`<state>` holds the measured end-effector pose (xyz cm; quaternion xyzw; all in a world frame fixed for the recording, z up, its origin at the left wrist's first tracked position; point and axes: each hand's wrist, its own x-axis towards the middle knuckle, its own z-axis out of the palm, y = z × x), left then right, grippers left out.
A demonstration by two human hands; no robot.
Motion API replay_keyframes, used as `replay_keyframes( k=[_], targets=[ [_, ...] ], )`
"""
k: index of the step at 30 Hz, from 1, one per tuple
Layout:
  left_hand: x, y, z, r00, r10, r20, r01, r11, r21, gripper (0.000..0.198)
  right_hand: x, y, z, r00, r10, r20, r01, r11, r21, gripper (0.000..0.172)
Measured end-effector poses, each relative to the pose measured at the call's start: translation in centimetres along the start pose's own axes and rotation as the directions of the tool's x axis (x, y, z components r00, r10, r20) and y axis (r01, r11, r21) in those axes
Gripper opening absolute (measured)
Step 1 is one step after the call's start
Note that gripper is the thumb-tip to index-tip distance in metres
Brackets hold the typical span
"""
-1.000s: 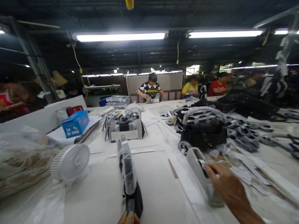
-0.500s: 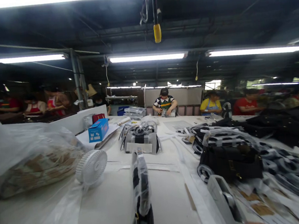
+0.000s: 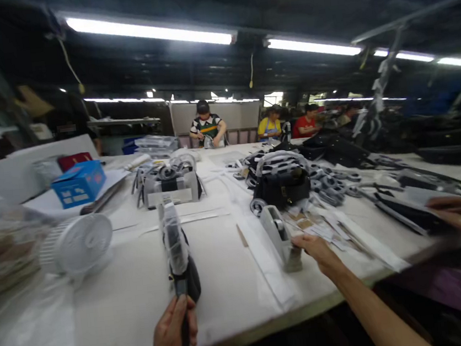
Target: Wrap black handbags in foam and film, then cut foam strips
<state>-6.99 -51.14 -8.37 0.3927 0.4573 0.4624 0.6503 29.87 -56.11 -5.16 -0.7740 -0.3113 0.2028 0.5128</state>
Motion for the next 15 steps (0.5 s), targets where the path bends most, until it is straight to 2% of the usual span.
replay_keyframes(
  k=[6,11,15],
  targets=[
    [0.3,-0.2,-0.3,1.0,0.01,0.007,-0.011,1.0,0.019,0.048,-1.4,0.4,-0.9,0.998,0.012,-0.054,-0.001,0.98,0.198,0.032],
    [0.2,-0.5,-0.2,1.0,0.008,0.013,-0.008,1.0,0.013,0.042,-3.5,2.5,-0.5,0.993,0.116,0.036,-0.122,0.951,0.283,0.036],
    [0.1,-0.2,0.0,1.0,0.025,0.007,-0.025,1.0,-0.002,0.039,-3.7,4.0,0.6,0.981,0.183,0.067,-0.194,0.947,0.257,0.036]
  ],
)
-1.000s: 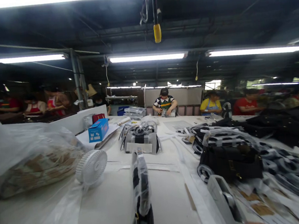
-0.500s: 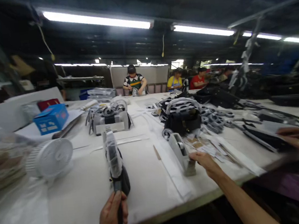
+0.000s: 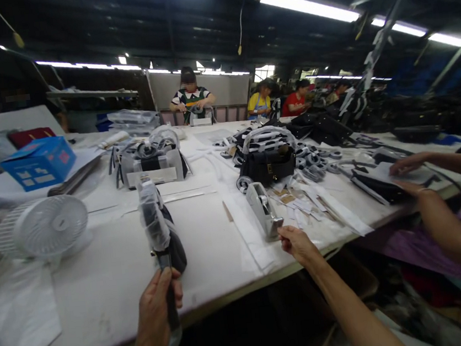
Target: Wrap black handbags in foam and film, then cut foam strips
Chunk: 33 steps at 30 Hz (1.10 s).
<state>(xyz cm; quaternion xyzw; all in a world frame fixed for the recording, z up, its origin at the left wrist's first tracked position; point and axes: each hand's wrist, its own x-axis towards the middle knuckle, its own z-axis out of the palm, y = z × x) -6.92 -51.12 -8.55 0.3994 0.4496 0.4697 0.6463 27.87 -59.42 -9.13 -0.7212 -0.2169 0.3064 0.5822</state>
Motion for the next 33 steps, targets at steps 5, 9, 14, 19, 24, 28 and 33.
replay_keyframes(
  k=[5,9,14,19,24,28,33],
  targets=[
    [-0.6,0.5,0.3,1.0,-0.001,0.013,0.001,0.999,-0.032,0.037,0.6,0.2,-1.4,0.999,0.04,-0.023,-0.044,0.974,-0.22,0.024],
    [-0.6,0.4,0.3,0.999,-0.02,0.034,0.021,0.999,-0.048,0.039,-0.5,-0.6,-2.1,0.999,0.038,0.016,-0.026,0.888,-0.458,0.025],
    [-0.5,0.0,0.3,0.998,0.003,0.059,0.0,0.999,-0.049,0.038,-6.1,-4.8,4.2,0.855,-0.074,0.513,0.288,0.891,-0.352,0.033],
    [-0.7,0.3,0.2,0.997,0.026,0.073,-0.025,1.0,-0.009,0.037,-10.9,-9.0,15.4,0.658,-0.082,0.749,0.241,0.965,-0.106,0.035],
    [-0.7,0.8,-0.2,0.994,0.074,0.085,-0.079,0.995,0.065,0.039,-10.8,-8.1,21.7,0.649,-0.032,0.76,0.194,0.973,-0.124,0.04],
    [-0.5,0.7,-0.7,0.991,0.101,0.089,-0.11,0.989,0.104,0.037,-9.4,-6.8,22.5,0.714,0.016,0.7,0.156,0.971,-0.181,0.043],
    [-0.5,0.6,-1.3,0.973,-0.021,0.231,0.051,0.991,-0.123,0.039,-8.2,-6.9,21.3,0.518,0.078,0.852,0.127,0.978,-0.166,0.038]
  ],
)
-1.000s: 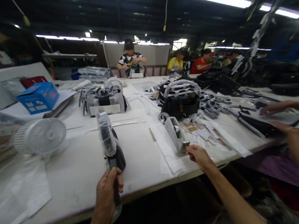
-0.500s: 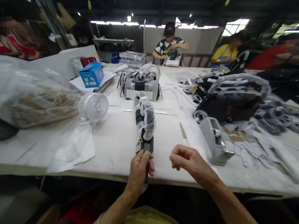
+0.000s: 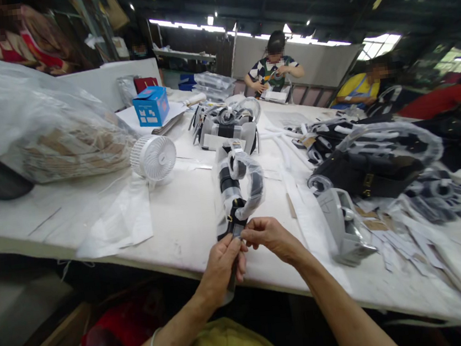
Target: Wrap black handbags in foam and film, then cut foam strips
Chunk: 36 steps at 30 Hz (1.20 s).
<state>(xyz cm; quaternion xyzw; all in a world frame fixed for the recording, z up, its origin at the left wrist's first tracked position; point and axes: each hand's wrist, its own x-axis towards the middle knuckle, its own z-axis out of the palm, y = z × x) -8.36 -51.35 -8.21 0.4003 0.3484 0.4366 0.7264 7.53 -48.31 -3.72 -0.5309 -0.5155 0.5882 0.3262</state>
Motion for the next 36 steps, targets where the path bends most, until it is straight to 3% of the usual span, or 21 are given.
replay_keyframes(
  k=[2,4,9,12,14,17,19,22,24,27,30,32,36],
  targets=[
    [0.0,0.2,-0.1,0.995,-0.087,0.047,0.092,0.986,-0.14,0.039,-0.2,-0.1,-0.4,0.997,0.004,0.076,-0.006,1.0,0.03,0.037],
    [0.0,0.5,-0.1,0.986,-0.15,0.078,0.164,0.955,-0.246,0.039,-0.3,-0.2,-0.4,0.998,0.008,0.056,-0.01,1.0,0.029,0.036],
    [-0.1,0.9,0.3,0.973,-0.22,0.073,0.231,0.918,-0.322,0.042,0.2,0.5,1.0,0.987,-0.03,-0.156,0.013,0.994,-0.109,0.027],
    [-0.4,0.8,0.7,0.978,-0.206,0.034,0.207,0.934,-0.292,0.044,0.5,1.5,1.9,0.942,-0.075,-0.328,0.02,0.986,-0.168,0.023],
    [-0.5,0.6,0.9,0.984,-0.177,-0.014,0.167,0.952,-0.256,0.045,0.2,1.7,2.1,0.93,-0.09,-0.357,0.03,0.985,-0.169,0.026],
    [-0.6,0.4,1.0,0.988,-0.136,-0.068,0.121,0.975,-0.186,0.045,-1.0,1.4,2.2,0.967,-0.075,-0.245,0.062,0.996,-0.063,0.034],
    [-0.6,0.4,1.0,0.99,-0.121,-0.077,0.107,0.98,-0.167,0.046,-1.9,0.9,2.5,0.994,-0.049,-0.095,0.062,0.989,0.134,0.036],
    [-0.6,0.6,1.3,0.99,-0.122,-0.064,0.107,0.975,-0.195,0.046,-2.6,0.7,3.6,0.996,0.009,0.091,-0.048,0.895,0.443,0.041],
    [-0.7,0.9,1.5,0.991,-0.128,-0.043,0.115,0.966,-0.231,0.046,-2.3,0.8,4.4,0.991,0.051,0.123,-0.112,0.826,0.552,0.045],
    [-0.8,1.4,1.7,0.99,-0.137,-0.016,0.128,0.958,-0.256,0.049,-1.4,1.0,5.3,0.985,0.082,0.154,-0.159,0.785,0.598,0.045],
    [-0.9,1.5,1.6,0.993,-0.112,-0.023,0.104,0.969,-0.224,0.051,-0.8,0.8,5.6,0.969,0.102,0.225,-0.21,0.817,0.537,0.051],
    [-0.8,1.3,1.2,0.998,-0.062,-0.033,0.055,0.984,-0.169,0.05,-0.9,0.7,5.7,0.978,0.093,0.186,-0.176,0.85,0.497,0.053],
    [-0.3,0.3,0.5,0.999,0.041,-0.03,-0.041,0.999,0.003,0.05,-1.5,1.3,6.4,0.993,0.016,-0.12,0.033,0.919,0.392,0.044]
  ],
)
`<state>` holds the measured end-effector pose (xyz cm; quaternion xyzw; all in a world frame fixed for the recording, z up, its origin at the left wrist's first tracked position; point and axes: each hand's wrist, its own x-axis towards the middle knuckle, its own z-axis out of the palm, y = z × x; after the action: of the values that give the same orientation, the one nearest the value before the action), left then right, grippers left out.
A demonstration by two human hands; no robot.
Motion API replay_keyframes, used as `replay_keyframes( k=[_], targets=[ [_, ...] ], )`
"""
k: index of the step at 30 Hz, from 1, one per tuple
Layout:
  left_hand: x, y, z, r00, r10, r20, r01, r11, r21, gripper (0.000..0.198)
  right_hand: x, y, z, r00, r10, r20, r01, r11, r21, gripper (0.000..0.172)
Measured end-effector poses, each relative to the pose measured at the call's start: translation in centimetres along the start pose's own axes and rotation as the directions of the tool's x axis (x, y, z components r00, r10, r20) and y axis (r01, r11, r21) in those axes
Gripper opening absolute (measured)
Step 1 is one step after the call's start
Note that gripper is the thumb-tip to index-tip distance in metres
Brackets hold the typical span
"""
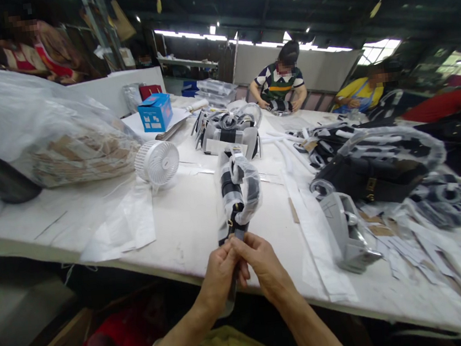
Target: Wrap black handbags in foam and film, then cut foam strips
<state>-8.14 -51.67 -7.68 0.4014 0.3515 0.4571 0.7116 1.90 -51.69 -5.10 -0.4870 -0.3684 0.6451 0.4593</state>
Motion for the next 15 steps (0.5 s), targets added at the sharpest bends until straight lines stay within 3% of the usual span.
replay_keyframes(
  k=[3,6,11,13,15],
  targets=[
    [0.3,-0.4,-0.1,0.998,0.05,-0.045,-0.046,0.994,0.098,0.049,0.0,0.8,0.3,0.974,-0.119,-0.195,0.091,0.985,-0.148,0.045],
    [-0.1,-0.8,0.0,0.997,0.046,-0.054,-0.042,0.997,0.06,0.045,0.3,0.9,0.2,0.963,-0.149,-0.223,0.104,0.974,-0.201,0.045],
    [-2.8,-3.8,-1.0,0.981,-0.137,0.138,0.154,0.981,-0.117,0.045,0.6,0.3,-0.8,0.95,-0.247,-0.19,0.183,0.936,-0.301,0.042],
    [-4.3,-5.5,-2.1,0.957,-0.192,0.217,0.217,0.971,-0.098,0.049,0.7,0.2,-1.1,0.95,-0.265,-0.166,0.203,0.927,-0.316,0.043],
    [-5.8,-6.8,-3.3,0.908,-0.25,0.335,0.254,0.967,0.034,0.053,0.9,0.2,-1.3,0.954,-0.259,-0.148,0.205,0.929,-0.307,0.043]
  ],
)
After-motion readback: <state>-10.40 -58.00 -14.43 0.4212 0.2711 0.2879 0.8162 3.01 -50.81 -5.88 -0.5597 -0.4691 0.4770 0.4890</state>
